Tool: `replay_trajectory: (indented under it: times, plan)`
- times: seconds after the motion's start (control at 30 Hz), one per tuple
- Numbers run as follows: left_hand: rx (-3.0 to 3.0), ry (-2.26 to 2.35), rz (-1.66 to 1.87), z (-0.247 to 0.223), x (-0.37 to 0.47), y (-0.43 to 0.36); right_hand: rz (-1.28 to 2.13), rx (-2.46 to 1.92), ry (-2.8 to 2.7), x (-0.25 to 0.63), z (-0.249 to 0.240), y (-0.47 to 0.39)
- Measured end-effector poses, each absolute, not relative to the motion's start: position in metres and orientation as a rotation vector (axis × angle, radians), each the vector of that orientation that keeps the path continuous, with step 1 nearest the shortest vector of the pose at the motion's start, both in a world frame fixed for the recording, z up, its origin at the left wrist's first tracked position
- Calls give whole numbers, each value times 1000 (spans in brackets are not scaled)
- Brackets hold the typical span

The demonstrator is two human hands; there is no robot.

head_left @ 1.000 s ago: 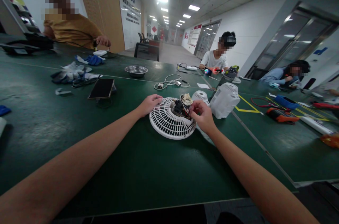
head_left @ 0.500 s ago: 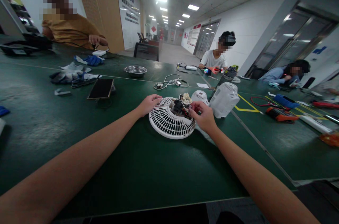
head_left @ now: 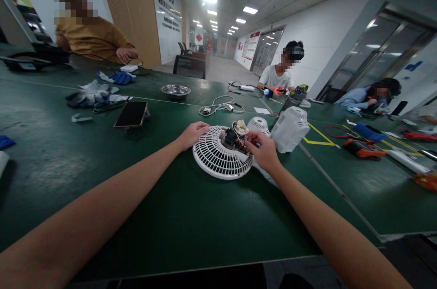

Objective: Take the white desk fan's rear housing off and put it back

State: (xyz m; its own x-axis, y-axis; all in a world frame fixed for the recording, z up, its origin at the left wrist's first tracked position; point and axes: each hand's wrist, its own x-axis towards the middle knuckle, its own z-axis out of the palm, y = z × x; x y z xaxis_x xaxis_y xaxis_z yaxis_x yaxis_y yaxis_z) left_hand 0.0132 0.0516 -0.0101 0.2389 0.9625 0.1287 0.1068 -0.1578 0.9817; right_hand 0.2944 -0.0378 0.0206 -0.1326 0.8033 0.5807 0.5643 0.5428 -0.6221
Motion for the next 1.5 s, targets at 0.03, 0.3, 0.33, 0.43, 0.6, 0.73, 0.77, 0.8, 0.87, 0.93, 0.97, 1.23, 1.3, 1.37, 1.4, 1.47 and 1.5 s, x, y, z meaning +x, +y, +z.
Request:
replay_trajectory:
  times: [0.03,0.3,0.33,0.43,0.6,0.73,0.77,0.8,0.87,0.93,0.97,1.23,1.3,1.37,1.4,1.47,1.5]
  plan:
    - [1506,1051,1072,-10,13,52,299,-1134,-1821,294,21,-38]
    - [1533,1066,1068,-8,13,50,247,-1135,-1821,293,24,-40]
    - [1532,1062,1072,-8,13,50,250,-1126,-1826,293,24,-40]
    - [1511,1058,1085,-9,14,50,230,-1106,-1843,293,25,-40]
    - [1526,1048,1070,-9,14,52,75,-1131,-1880,294,26,-41]
    - [1535,1063,1066,-10,13,53,-32,-1138,-1916,297,25,-40]
    - [1533,1061,1063,-11,13,53,-53,-1130,-1931,298,25,-40]
    - [1530,1056,1059,-11,12,53,-71,-1120,-1947,299,25,-39]
    - [1521,1043,1055,-12,12,54,-102,-1096,-1975,301,25,-38]
    - [1514,1041,1058,-11,13,53,-128,-1078,-1991,303,25,-37]
    - [1513,1044,1058,-11,13,52,-141,-1073,-1999,304,25,-36]
    - [1489,1085,1057,-3,14,44,-195,-1014,-2094,305,29,-36]
    - [1491,1078,1056,-3,14,44,-214,-1003,-2113,304,30,-36]
    - [1502,1084,1061,-3,15,45,-233,-1000,-2126,304,30,-36]
    - [1508,1088,1066,-4,15,45,-239,-999,-2129,305,29,-36]
    - [1516,1089,1074,-4,15,45,-250,-990,-2132,305,29,-35]
    - [1518,1086,1077,-4,16,45,-256,-983,-2131,305,28,-35]
